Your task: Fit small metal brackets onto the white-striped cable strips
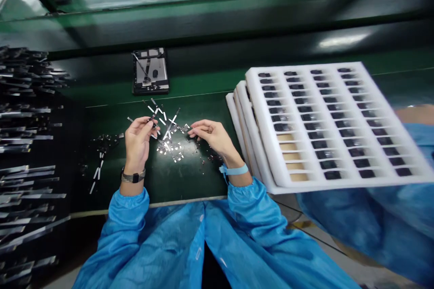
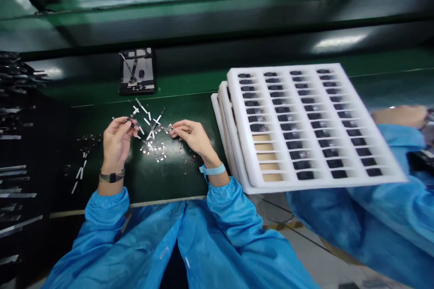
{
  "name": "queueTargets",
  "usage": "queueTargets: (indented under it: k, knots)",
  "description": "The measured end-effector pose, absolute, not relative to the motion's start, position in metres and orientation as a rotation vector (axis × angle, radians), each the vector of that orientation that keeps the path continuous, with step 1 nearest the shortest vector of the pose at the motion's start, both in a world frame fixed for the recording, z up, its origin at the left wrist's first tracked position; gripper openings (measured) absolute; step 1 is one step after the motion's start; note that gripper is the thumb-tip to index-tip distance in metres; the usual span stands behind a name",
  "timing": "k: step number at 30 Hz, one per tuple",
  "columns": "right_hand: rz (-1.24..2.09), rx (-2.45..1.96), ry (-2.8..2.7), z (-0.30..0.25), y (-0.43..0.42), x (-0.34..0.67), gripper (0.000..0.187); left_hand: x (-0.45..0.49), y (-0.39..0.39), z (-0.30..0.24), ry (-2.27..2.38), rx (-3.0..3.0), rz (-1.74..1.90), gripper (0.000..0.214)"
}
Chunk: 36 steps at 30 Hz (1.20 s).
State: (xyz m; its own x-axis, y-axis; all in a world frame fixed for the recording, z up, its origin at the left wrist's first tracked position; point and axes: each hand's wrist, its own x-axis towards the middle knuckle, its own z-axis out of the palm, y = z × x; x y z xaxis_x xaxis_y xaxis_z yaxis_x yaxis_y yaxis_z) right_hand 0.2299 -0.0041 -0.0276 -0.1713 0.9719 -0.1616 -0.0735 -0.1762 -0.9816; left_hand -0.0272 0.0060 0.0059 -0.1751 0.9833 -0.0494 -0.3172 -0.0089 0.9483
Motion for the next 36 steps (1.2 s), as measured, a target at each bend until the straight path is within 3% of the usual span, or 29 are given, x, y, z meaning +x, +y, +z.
queueTargets:
  k: [17,28,36]
  knots:
    - [1.512,-1.199,-1.243,-0.009,-0.010,0.230,0.039,-0.079,-0.007,0.045,0.868,0.923,1.691,0.039]
    - [1.519,-1.169,-1.228,-0.007,-0.015,0.229,0.032,-0.061,-0.013,0.037,1.148,1.037,1.308,0.028]
    - [1.465,-1.193,-1.294,-0.005,-0.016,0.230,0.035,-0.069,-0.016,0.039,1.013,1.015,1.309,0.030]
